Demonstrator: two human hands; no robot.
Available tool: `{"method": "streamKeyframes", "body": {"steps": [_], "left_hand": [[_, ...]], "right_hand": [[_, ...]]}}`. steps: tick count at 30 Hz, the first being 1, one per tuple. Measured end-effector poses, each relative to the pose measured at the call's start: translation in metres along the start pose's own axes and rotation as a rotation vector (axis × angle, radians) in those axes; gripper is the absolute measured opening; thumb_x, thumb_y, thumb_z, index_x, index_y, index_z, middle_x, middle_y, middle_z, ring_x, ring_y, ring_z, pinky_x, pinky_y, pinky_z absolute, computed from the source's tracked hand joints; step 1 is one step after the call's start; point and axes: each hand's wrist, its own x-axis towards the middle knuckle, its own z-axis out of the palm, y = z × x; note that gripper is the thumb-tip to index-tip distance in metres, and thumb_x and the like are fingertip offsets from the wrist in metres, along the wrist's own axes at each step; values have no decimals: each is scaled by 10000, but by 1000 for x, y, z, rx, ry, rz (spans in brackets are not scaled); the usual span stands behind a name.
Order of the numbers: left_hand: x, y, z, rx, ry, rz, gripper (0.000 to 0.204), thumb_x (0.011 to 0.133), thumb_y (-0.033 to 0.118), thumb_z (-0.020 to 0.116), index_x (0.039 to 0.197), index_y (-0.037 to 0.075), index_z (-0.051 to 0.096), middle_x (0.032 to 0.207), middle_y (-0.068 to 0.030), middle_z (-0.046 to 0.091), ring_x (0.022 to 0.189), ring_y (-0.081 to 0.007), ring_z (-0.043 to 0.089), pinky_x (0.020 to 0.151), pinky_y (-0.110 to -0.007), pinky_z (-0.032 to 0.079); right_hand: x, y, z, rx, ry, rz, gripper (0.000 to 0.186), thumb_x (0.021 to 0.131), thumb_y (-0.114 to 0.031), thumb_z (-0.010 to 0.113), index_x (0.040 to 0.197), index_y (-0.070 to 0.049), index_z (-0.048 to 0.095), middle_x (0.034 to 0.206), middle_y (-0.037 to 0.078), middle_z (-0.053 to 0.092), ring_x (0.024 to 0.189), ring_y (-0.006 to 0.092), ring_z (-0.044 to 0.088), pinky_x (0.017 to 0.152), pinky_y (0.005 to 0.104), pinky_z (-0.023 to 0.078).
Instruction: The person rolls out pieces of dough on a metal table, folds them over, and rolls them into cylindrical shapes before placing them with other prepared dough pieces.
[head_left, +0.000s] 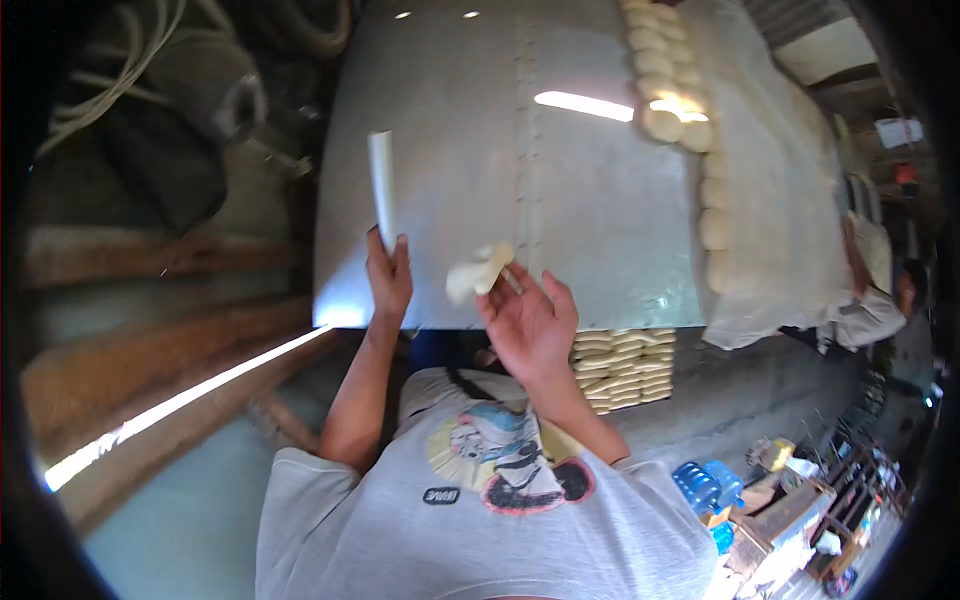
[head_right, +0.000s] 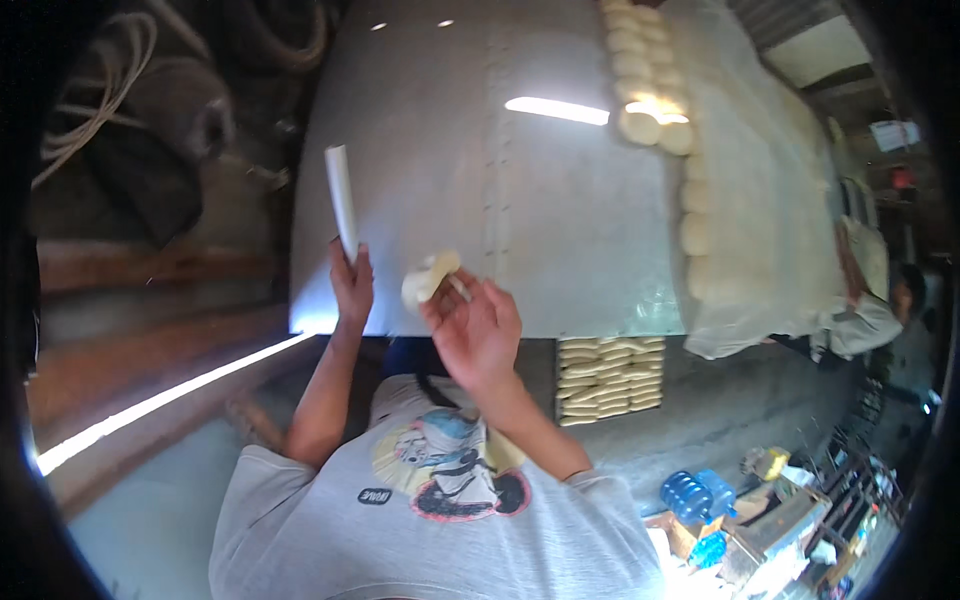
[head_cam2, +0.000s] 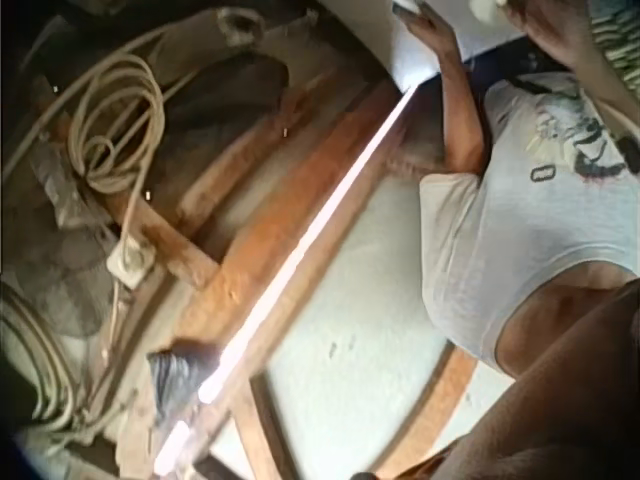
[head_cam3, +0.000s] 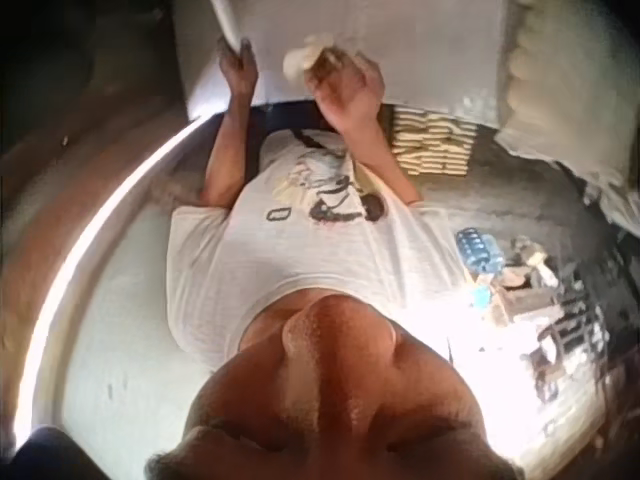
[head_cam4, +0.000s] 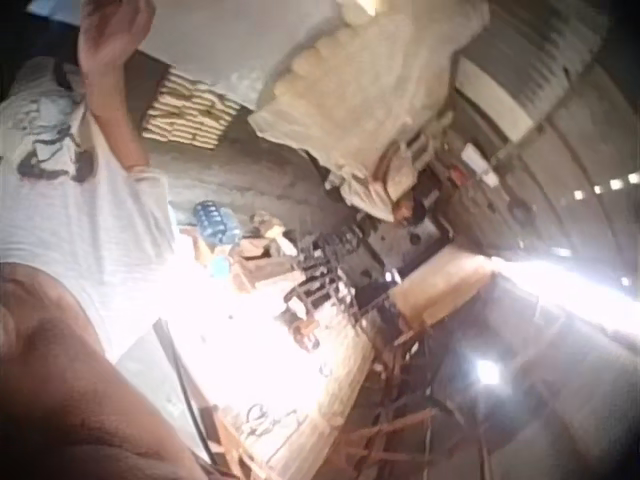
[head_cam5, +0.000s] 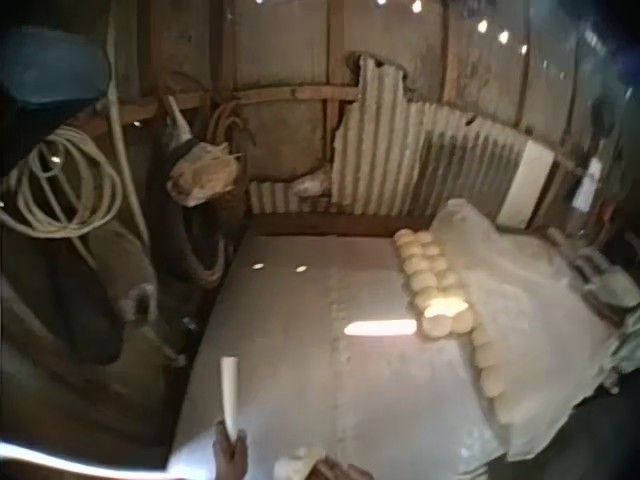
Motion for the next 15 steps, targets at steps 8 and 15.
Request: {"method": "streamKeyframes", "body": {"steps": [8,15], "left_hand": [[-17,21,-71,577,-232,254,299,735,33,774,1013,61,670,976,-89,613,927,-302,629,862,-448,521],[22,-40,3,922,-270,321,470,939,288,622,1338,45,573,1444,-132,534,1351,-324,472,1151,-592,264]], "right_hand": [[41,8,-87,-1348,320,-319,491,924,-193,619,1355,1,486,1297,199,535,1224,358,522,1086,510,423],[146,-29,-127,-2702,-115,-684,513,957,-233,554,1407,5,492,1469,156,448,1392,431,380,1165,667,200]]}}
